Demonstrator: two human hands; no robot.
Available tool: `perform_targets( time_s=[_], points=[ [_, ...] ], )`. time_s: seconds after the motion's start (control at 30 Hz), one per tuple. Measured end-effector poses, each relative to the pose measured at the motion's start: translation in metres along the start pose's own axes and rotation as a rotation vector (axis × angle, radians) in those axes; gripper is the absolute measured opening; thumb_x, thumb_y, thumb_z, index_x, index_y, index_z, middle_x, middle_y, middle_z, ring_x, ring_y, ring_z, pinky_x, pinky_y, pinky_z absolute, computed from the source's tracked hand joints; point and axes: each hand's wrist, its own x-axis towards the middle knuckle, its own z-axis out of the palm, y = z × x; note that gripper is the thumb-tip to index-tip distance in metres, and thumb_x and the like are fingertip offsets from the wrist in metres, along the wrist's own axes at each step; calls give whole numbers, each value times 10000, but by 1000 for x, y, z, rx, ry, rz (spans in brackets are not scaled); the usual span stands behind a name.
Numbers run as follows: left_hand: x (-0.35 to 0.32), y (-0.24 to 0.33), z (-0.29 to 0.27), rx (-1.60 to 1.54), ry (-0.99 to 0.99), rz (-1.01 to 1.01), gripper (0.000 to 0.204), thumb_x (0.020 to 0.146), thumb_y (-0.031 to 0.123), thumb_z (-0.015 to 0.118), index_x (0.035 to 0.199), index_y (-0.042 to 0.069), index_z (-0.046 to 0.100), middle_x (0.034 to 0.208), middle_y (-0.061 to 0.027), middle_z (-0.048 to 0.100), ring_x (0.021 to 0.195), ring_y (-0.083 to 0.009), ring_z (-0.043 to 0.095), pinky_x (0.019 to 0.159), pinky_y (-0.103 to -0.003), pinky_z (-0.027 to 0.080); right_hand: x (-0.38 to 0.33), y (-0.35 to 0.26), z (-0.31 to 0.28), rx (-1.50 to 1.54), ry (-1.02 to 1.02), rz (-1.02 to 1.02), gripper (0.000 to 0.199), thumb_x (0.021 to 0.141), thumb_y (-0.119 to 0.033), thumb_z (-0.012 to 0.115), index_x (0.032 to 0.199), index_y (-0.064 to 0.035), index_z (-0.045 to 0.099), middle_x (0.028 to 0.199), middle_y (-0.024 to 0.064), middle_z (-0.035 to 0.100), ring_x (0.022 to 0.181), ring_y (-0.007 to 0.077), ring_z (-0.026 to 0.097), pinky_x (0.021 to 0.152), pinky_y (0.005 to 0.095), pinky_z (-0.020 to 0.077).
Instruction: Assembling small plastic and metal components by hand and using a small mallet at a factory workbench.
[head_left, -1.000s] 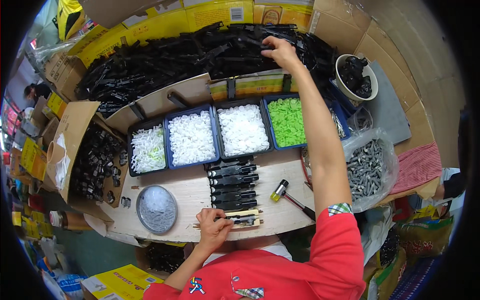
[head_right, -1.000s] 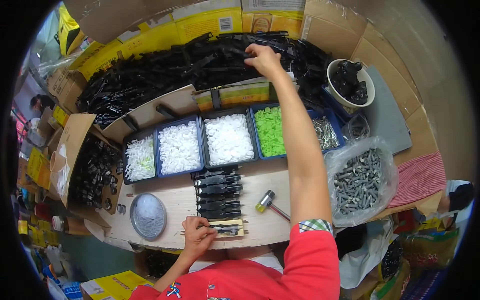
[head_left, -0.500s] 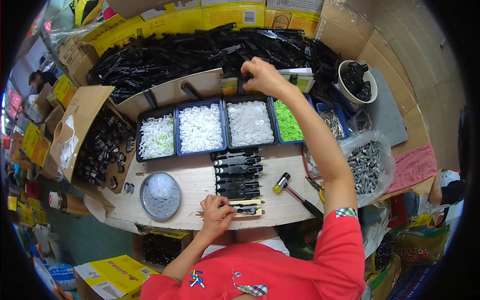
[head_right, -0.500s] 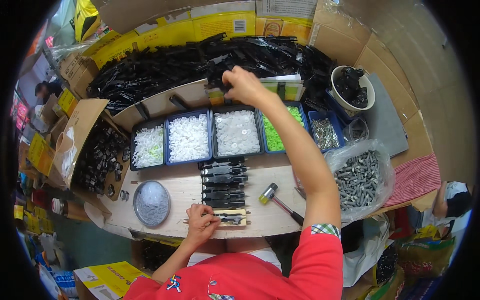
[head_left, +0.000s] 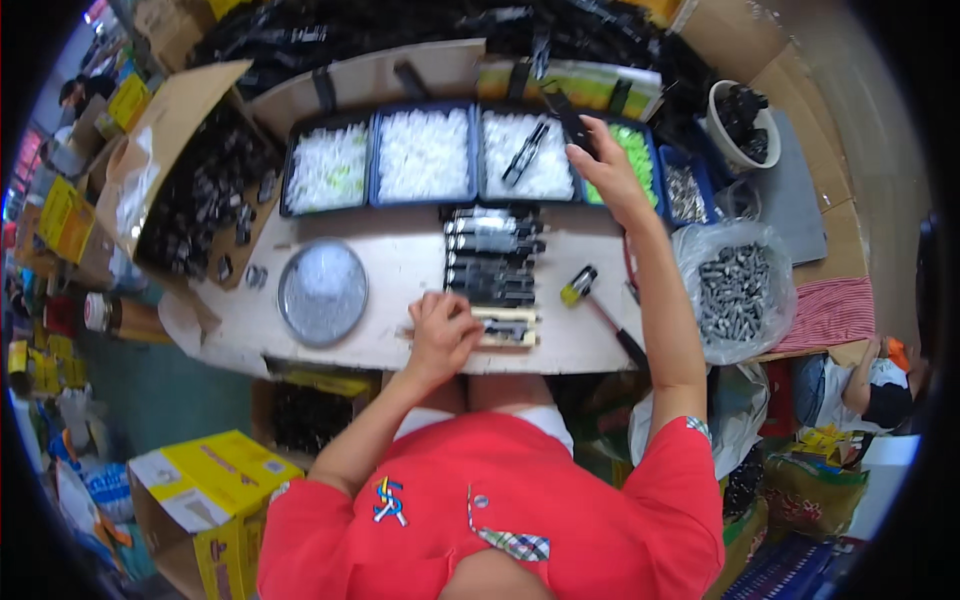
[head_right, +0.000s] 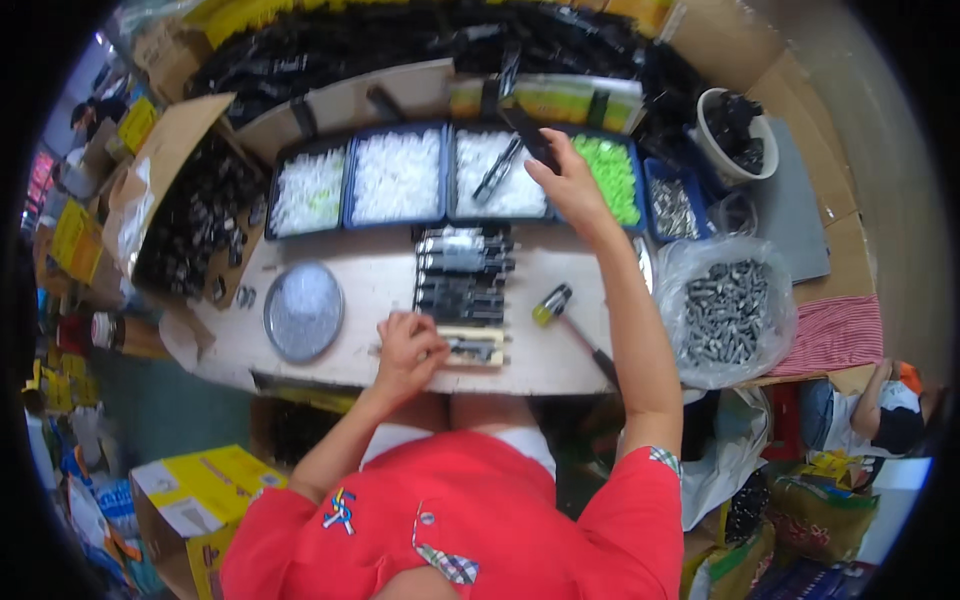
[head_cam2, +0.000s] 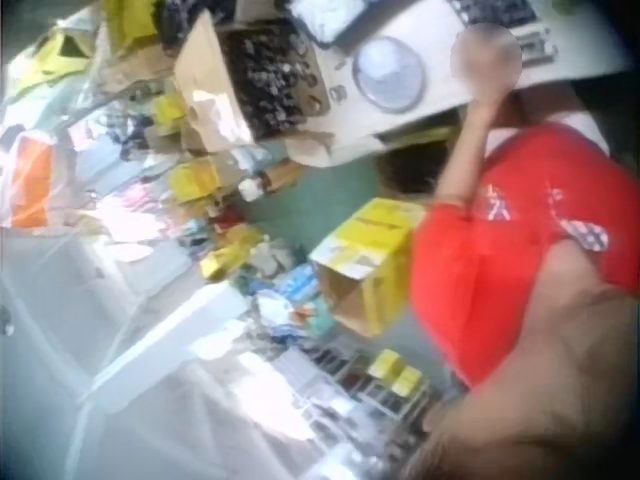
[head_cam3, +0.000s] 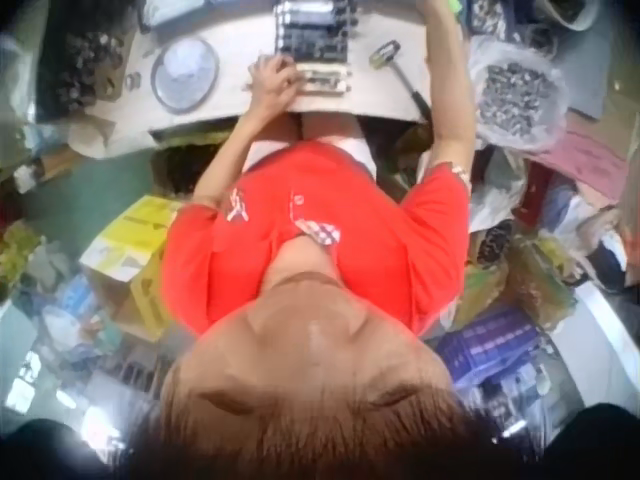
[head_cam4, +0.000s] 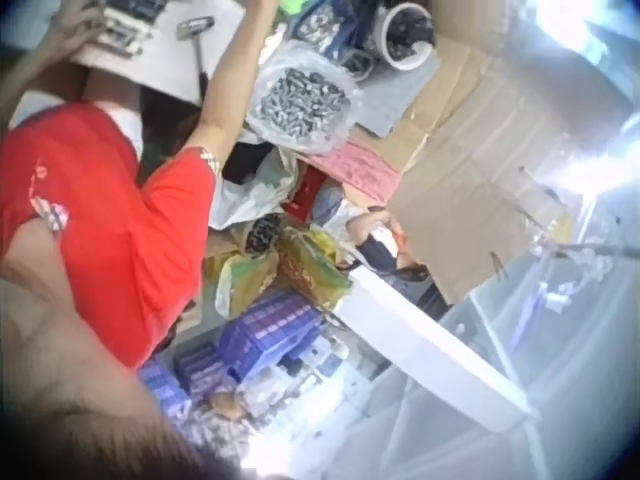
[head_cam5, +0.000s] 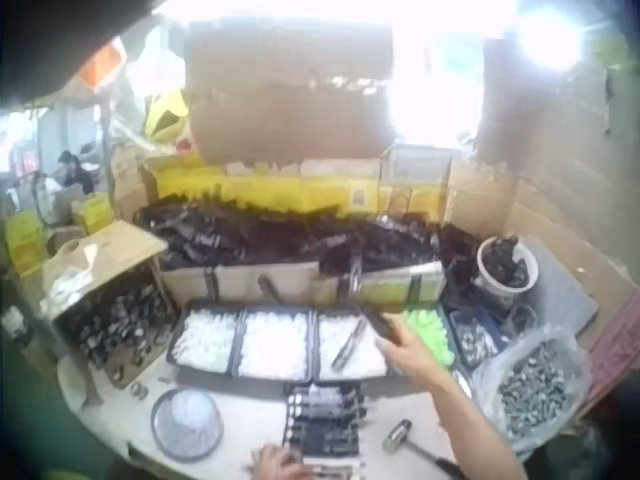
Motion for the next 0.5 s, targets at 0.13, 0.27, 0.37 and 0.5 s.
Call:
perform_targets(
  time_s=[0.13,0.27,0.37,0.5],
  points=[
    [5,-2,-10,-87,48,-43,301,641,135,712,929,90,635,936,-47,546,929,-215,474,809,-326,305,-63,-5,15,-152,-60,10,429,802,-167,644,1179,-45,481,814,80,569,702,116,527,637,266,445],
    [3,-13,-25,-181,129,-128,427,643,141,708,1054,106,598,980,-55,555,928,-222,475,808,-320,324,-119,-10,42,-509,-270,-157,325,765,-190,645,1056,-69,567,909,122,573,815,276,555,693,361,418],
    [-7,-18,-33,-227,114,-180,454,648,134,706,1085,99,590,1018,-50,561,936,-225,473,810,-319,333,-149,-10,73,-729,-233,-369,312,715,-158,656,1011,-106,572,956,63,497,907,255,450,757,399,312],
    [-13,-18,-35,-218,92,-147,467,654,132,705,1104,102,588,1043,-50,563,948,-222,468,818,-320,328,-160,-5,96,-743,-239,-390,316,704,-145,658,1004,-100,567,945,60,475,897,249,432,768,415,300]
  ],
)
